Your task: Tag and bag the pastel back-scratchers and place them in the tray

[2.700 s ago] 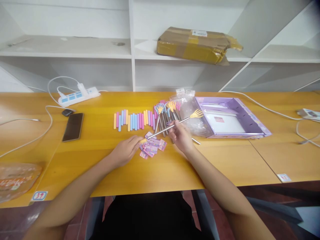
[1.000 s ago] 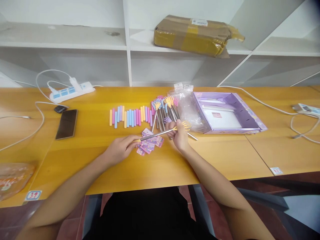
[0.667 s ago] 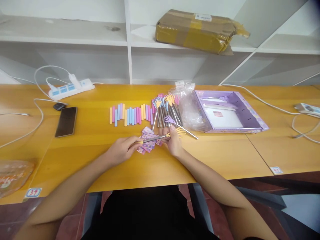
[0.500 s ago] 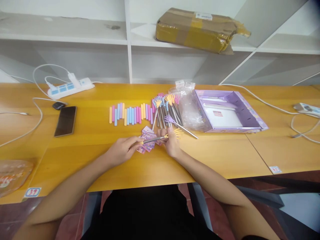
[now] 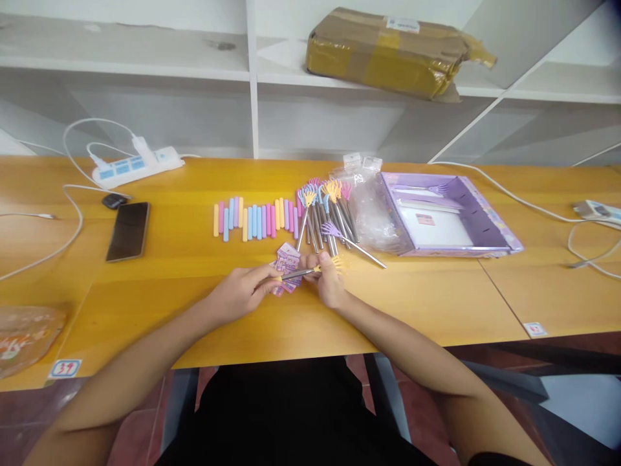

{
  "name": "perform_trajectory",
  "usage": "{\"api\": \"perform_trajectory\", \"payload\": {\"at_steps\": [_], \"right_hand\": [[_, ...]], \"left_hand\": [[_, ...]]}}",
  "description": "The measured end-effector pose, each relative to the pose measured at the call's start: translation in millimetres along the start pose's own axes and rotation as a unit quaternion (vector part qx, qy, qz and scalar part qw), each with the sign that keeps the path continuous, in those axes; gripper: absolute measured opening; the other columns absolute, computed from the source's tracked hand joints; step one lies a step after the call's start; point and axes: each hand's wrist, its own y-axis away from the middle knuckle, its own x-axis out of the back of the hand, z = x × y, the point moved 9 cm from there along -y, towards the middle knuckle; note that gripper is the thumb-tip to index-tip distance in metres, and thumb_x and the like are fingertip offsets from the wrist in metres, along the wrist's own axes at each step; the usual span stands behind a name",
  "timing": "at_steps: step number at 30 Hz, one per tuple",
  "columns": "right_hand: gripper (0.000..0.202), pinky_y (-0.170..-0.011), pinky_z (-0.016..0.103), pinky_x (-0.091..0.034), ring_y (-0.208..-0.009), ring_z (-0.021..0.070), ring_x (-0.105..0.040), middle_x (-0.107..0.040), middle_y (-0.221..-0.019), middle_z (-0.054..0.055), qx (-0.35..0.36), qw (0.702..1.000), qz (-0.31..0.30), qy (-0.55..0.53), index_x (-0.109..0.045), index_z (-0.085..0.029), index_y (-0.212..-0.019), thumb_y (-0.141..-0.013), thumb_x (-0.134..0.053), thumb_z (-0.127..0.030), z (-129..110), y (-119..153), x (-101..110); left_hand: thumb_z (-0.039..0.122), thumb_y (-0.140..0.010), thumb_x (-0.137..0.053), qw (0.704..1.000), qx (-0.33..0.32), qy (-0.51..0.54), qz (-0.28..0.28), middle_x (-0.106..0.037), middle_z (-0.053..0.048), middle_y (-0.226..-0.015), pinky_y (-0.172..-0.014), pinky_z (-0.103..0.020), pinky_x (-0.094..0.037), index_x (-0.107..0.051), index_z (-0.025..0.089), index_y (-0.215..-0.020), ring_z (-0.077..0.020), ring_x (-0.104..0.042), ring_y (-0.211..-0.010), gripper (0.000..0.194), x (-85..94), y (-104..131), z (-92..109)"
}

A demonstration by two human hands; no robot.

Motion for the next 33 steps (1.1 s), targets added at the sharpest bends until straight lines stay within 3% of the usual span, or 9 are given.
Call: {"api": "perform_trajectory", "payload": {"at_steps": [11,16,18,21,23,26,30,33], "right_hand": [[0.071,-0.052,0.033,-0.026,-0.055,0.0182,-0.026,-0.025,-0.059,-0.003,-0.014,0.999,-0.003,0.033,-0.037,-0.028,-0.063,-0.095,-0.043,-0.091,9.0,1.3,-3.2],[0.068,-0.048,0.03,-0.025,-0.048,0.0138,-0.024,-0.027,-0.056,-0.007,-0.036,0.998,-0.032,0.048,-0.042,-0.027,-0.068,-0.094,-0.052,-0.089,-0.7,-11.2,-2.3],[0.059,-0.047,0.028,-0.027,-0.045,0.0117,-0.027,-0.032,-0.055,-0.01,-0.042,0.996,-0.042,0.061,-0.048,-0.026,-0.077,-0.095,-0.063,-0.081,-11.7,-20.3,4.3],[0.041,-0.055,0.027,-0.042,-0.054,0.0127,-0.05,-0.057,-0.069,-0.006,0.009,0.984,-0.052,0.171,-0.06,-0.024,-0.095,-0.098,-0.072,-0.064,-44.3,-30.3,15.9],[0.028,-0.069,0.03,-0.051,-0.075,0.0172,-0.066,-0.072,-0.089,0.002,0.079,0.944,-0.097,0.305,-0.068,-0.023,-0.107,-0.104,-0.07,-0.051,-69.1,-28.5,10.8],[0.02,-0.086,0.036,-0.053,-0.098,0.023,-0.07,-0.076,-0.107,0.009,0.185,0.835,-0.187,0.484,-0.072,-0.021,-0.118,-0.111,-0.06,-0.035,-90.4,-10.0,-12.1],[0.017,-0.08,0.036,-0.049,-0.089,0.0237,-0.066,-0.072,-0.097,0.01,0.254,0.683,-0.24,0.642,-0.071,-0.018,-0.11,-0.112,-0.054,-0.02,-88.6,20.9,-37.5],[0.015,-0.073,0.035,-0.045,-0.08,0.0228,-0.062,-0.069,-0.089,0.008,0.275,0.616,-0.219,0.705,-0.069,-0.016,-0.105,-0.11,-0.055,-0.014,-83.8,37.9,-48.2]], "left_hand": [[0.038,-0.113,-0.05,1.0,0.005,-0.006,-0.014,-0.081,-0.003,-0.101,-0.08,-0.028,-0.056,-0.07,0.023,-0.112,-0.0165,-0.076,-0.086,0.025,-0.9,-0.1,0.1],[0.042,-0.113,-0.048,0.997,0.041,-0.059,-0.019,-0.081,-0.004,-0.11,-0.081,-0.031,-0.055,-0.068,0.023,-0.125,-0.0205,-0.076,-0.094,0.03,9.8,-4.2,-2.8],[0.043,-0.114,-0.045,0.995,0.045,-0.085,-0.014,-0.08,-0.005,-0.117,-0.085,-0.032,-0.055,-0.067,0.023,-0.127,-0.0221,-0.076,-0.101,0.033,18.0,-6.5,-4.6],[0.042,-0.115,-0.041,0.99,0.037,-0.137,-0.004,-0.078,-0.006,-0.117,-0.084,-0.033,-0.054,-0.067,0.022,-0.124,-0.0225,-0.074,-0.1,0.034,29.7,-9.1,-6.7],[0.038,-0.114,-0.042,0.984,0.032,-0.177,0.0,-0.077,-0.007,-0.111,-0.08,-0.033,-0.053,-0.066,0.021,-0.12,-0.0218,-0.073,-0.093,0.03,33.2,-10.2,-6.7],[0.031,-0.112,-0.045,0.971,0.009,-0.238,-0.003,-0.074,-0.007,-0.104,-0.076,-0.031,-0.051,-0.066,0.019,-0.117,-0.021,-0.07,-0.087,0.025,28.4,-10.0,1.9],[0.028,-0.113,-0.044,0.945,-0.028,-0.326,-0.016,-0.07,-0.007,-0.097,-0.072,-0.031,-0.049,-0.068,0.019,-0.113,-0.0224,-0.067,-0.086,0.026,14.3,-0.9,22.0],[0.024,-0.112,-0.046,0.92,-0.044,-0.389,-0.013,-0.068,-0.007,-0.092,-0.067,-0.032,-0.047,-0.068,0.02,-0.109,-0.0236,-0.063,-0.083,0.023,12.3,10.8,35.8]]}}
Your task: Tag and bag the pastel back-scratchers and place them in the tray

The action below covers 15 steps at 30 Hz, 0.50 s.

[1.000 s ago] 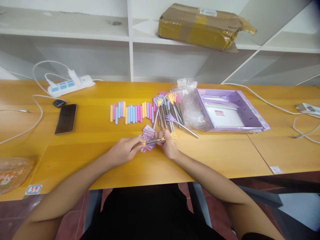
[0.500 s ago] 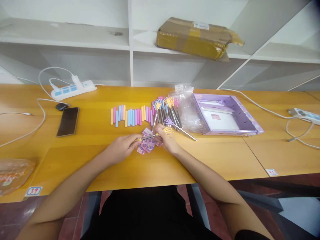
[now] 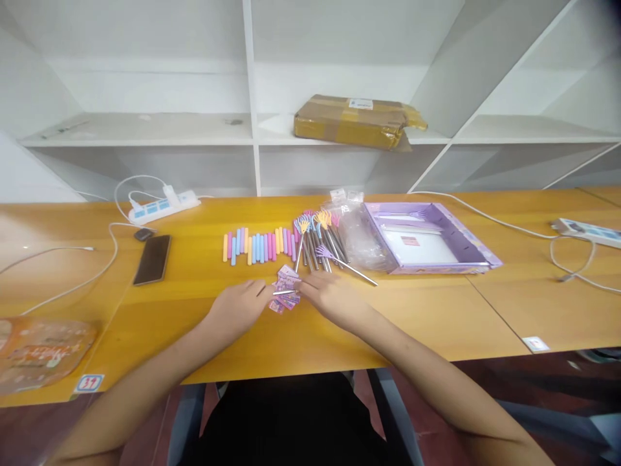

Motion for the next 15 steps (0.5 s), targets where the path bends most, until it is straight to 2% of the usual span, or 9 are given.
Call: {"api": "perform_trajectory", "payload": {"at_steps": [4,8,12,15], "right_hand": [[0.017,-0.069,0.036,-0.044,-0.074,0.0215,-0.062,-0.069,-0.083,0.005,0.0,0.997,0.05,0.061,-0.068,-0.017,-0.105,-0.108,-0.053,-0.009,-22.1,6.8,3.2],[0.022,-0.07,0.037,-0.048,-0.077,0.0224,-0.066,-0.073,-0.087,0.007,0.012,0.99,0.111,0.081,-0.069,-0.017,-0.119,-0.107,-0.053,-0.007,-25.2,22.9,15.4],[0.033,-0.077,0.04,-0.055,-0.08,0.0229,-0.072,-0.08,-0.097,0.008,0.03,0.981,0.179,0.072,-0.069,-0.024,-0.129,-0.105,-0.055,-0.006,-1.2,66.0,37.1],[0.032,-0.086,0.045,-0.06,-0.086,0.0241,-0.077,-0.083,-0.104,0.006,-0.034,0.982,0.185,0.034,-0.072,-0.032,-0.127,-0.103,-0.063,-0.013,39.1,116.7,51.3]], "left_hand": [[0.018,-0.109,-0.048,0.997,-0.037,-0.067,0.015,-0.068,-0.006,-0.088,-0.061,-0.037,-0.044,-0.068,0.022,-0.103,-0.0259,-0.061,-0.078,0.021,12.6,13.7,11.0],[0.016,-0.109,-0.048,0.995,-0.023,-0.096,0.029,-0.07,-0.006,-0.089,-0.062,-0.041,-0.046,-0.068,0.022,-0.101,-0.027,-0.061,-0.079,0.022,21.3,30.5,-2.4],[0.02,-0.111,-0.048,0.997,-0.018,-0.055,0.055,-0.072,-0.006,-0.095,-0.072,-0.037,-0.049,-0.071,0.024,-0.111,-0.0244,-0.064,-0.086,0.023,39.1,60.8,-36.1],[0.019,-0.11,-0.05,0.994,-0.01,-0.056,0.095,-0.073,-0.004,-0.091,-0.076,-0.034,-0.051,-0.073,0.026,-0.114,-0.0226,-0.066,-0.086,0.025,64.2,93.9,-66.8]]}}
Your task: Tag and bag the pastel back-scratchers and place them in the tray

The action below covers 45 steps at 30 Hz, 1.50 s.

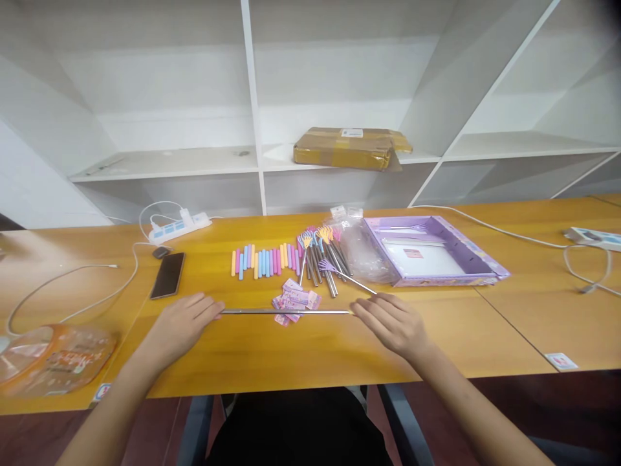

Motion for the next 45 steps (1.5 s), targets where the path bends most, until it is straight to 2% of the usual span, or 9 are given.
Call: {"api": "perform_trajectory", "payload": {"at_steps": [5,8,16,19,23,29,33,37,45], "right_hand": [[0.025,-0.095,0.054,-0.06,-0.094,0.0288,-0.081,-0.082,-0.1,0.015,-0.191,0.979,-0.008,0.065,-0.081,-0.04,-0.107,-0.108,-0.056,-0.042,85.5,82.9,68.2],[0.037,-0.092,0.055,-0.056,-0.093,0.0284,-0.079,-0.08,-0.101,0.022,-0.236,0.966,-0.011,0.105,-0.081,-0.043,-0.101,-0.11,-0.046,-0.047,108.0,112.5,94.1],[0.036,-0.061,0.038,-0.058,-0.079,0.0251,-0.077,-0.076,-0.108,0.014,-0.329,0.939,-0.097,-0.013,-0.07,-0.026,-0.12,-0.099,-0.042,-0.024,117.7,141.5,43.5],[0.033,-0.071,0.041,-0.062,-0.081,0.0269,-0.077,-0.074,-0.099,0.011,-0.374,0.924,-0.068,-0.044,-0.065,-0.025,-0.122,-0.096,-0.044,-0.026,126.3,160.0,39.1],[0.028,-0.065,0.044,-0.057,-0.066,0.0295,-0.073,-0.073,-0.08,0.009,-0.445,0.894,-0.036,-0.029,-0.064,-0.025,-0.117,-0.097,-0.049,-0.036,138.5,179.3,40.8],[0.029,-0.066,0.041,-0.054,-0.065,0.0283,-0.073,-0.075,-0.08,0.011,-0.503,0.864,-0.008,0.031,-0.066,-0.022,-0.112,-0.097,-0.046,-0.038,152.2,185.8,44.0],[0.031,-0.069,0.038,-0.054,-0.07,0.0257,-0.074,-0.074,-0.083,0.01,-0.505,0.863,-0.01,0.029,-0.064,-0.02,-0.115,-0.1,-0.043,-0.035,159.5,178.4,42.8],[0.027,-0.069,0.035,-0.051,-0.073,0.0242,-0.07,-0.073,-0.087,0.009,-0.453,0.891,-0.025,0.008,-0.062,-0.021,-0.118,-0.102,-0.043,-0.033,140.6,135.9,27.4],[0.022,-0.071,0.033,-0.048,-0.079,0.025,-0.065,-0.069,-0.096,0.011,-0.333,0.934,-0.116,-0.053,-0.056,-0.02,-0.116,-0.11,-0.035,-0.023,17.5,17.4,-53.5]], "left_hand": [[0.025,-0.11,-0.045,0.997,0.072,-0.016,0.027,-0.074,-0.001,-0.088,-0.077,-0.039,-0.055,-0.072,0.032,-0.107,-0.0235,-0.067,-0.083,0.029,36.9,61.4,-58.0],[0.03,-0.109,-0.044,0.994,0.11,-0.013,0.009,-0.074,0.002,-0.088,-0.077,-0.039,-0.058,-0.072,0.036,-0.11,-0.0234,-0.068,-0.083,0.029,30.8,87.9,-72.1],[0.047,-0.112,-0.046,0.996,0.086,0.001,0.003,-0.081,-0.006,-0.102,-0.087,-0.037,-0.063,-0.073,0.026,-0.108,-0.0248,-0.078,-0.095,0.035,-27.6,90.3,-41.5],[0.041,-0.113,-0.044,0.996,0.082,-0.029,-0.01,-0.08,-0.006,-0.103,-0.089,-0.039,-0.062,-0.072,0.026,-0.11,-0.0257,-0.078,-0.097,0.033,-32.7,94.1,-43.6],[0.035,-0.112,-0.043,0.996,0.078,-0.042,0.001,-0.08,-0.006,-0.1,-0.084,-0.038,-0.061,-0.071,0.023,-0.11,-0.0254,-0.077,-0.093,0.03,-29.3,95.8,-46.9],[0.029,-0.11,-0.046,0.998,0.062,-0.01,0.005,-0.079,-0.006,-0.099,-0.086,-0.037,-0.061,-0.072,0.023,-0.11,-0.0238,-0.076,-0.092,0.027,-41.4,86.7,-42.2],[0.031,-0.113,-0.044,0.999,0.019,-0.008,0.049,-0.079,-0.008,-0.102,-0.086,-0.034,-0.061,-0.072,0.021,-0.111,-0.0229,-0.076,-0.095,0.029,-38.9,75.0,-28.7],[0.026,-0.113,-0.042,0.998,0.032,0.052,0.011,-0.076,-0.006,-0.095,-0.082,-0.031,-0.06,-0.07,0.02,-0.114,-0.02,-0.074,-0.086,0.029,-48.5,49.4,-7.5],[0.027,-0.115,-0.037,0.995,0.018,0.083,0.051,-0.081,-0.013,-0.111,-0.086,-0.034,-0.065,-0.071,0.016,-0.124,-0.023,-0.079,-0.098,0.037,-72.6,-14.5,67.1]]}}
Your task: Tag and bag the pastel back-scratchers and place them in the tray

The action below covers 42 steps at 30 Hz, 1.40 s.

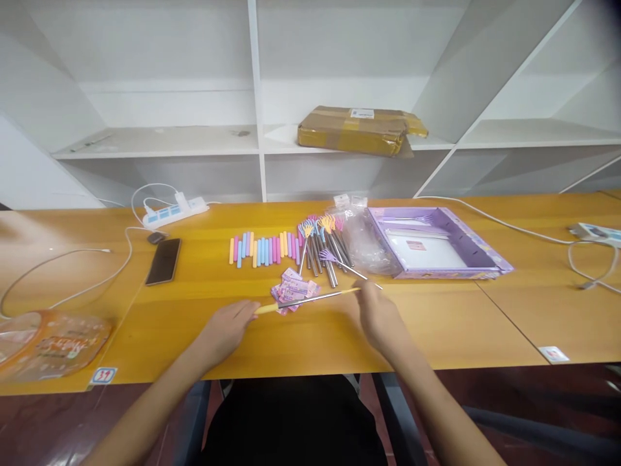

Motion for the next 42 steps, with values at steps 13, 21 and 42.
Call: {"api": "perform_trajectory", "payload": {"at_steps": [13,21,42], "right_hand": [[0.023,-0.069,0.032,-0.046,-0.078,0.0221,-0.065,-0.068,-0.101,0.008,0.093,0.994,-0.048,0.03,-0.059,-0.018,-0.125,-0.113,-0.039,-0.018,-70.5,8.4,-44.0],[0.017,-0.076,0.033,-0.051,-0.084,0.0213,-0.064,-0.065,-0.098,0.006,0.165,0.981,-0.1,0.008,-0.057,-0.021,-0.099,-0.112,-0.046,-0.019,-78.8,16.4,-52.9],[0.038,-0.097,0.046,-0.055,-0.111,0.0271,-0.068,-0.081,-0.121,0.01,0.214,0.977,0.009,0.011,-0.075,-0.025,-0.13,-0.11,-0.044,-0.014,-11.4,5.9,13.1]], "left_hand": [[0.033,-0.117,-0.035,0.994,0.04,0.026,-0.095,-0.08,-0.01,-0.116,-0.091,-0.034,-0.06,-0.071,0.018,-0.125,-0.0223,-0.076,-0.103,0.04,-21.4,3.9,-8.0],[0.028,-0.115,-0.042,0.986,0.011,-0.009,-0.168,-0.076,-0.008,-0.104,-0.085,-0.038,-0.049,-0.07,0.019,-0.116,-0.0241,-0.07,-0.094,0.029,-32.4,-1.4,14.9],[0.015,-0.093,-0.054,0.94,0.212,-0.152,-0.221,-0.078,-0.012,-0.076,-0.058,-0.028,-0.039,-0.075,0.019,-0.081,-0.0259,-0.075,-0.07,0.024,-10.3,-2.4,-57.4]]}}
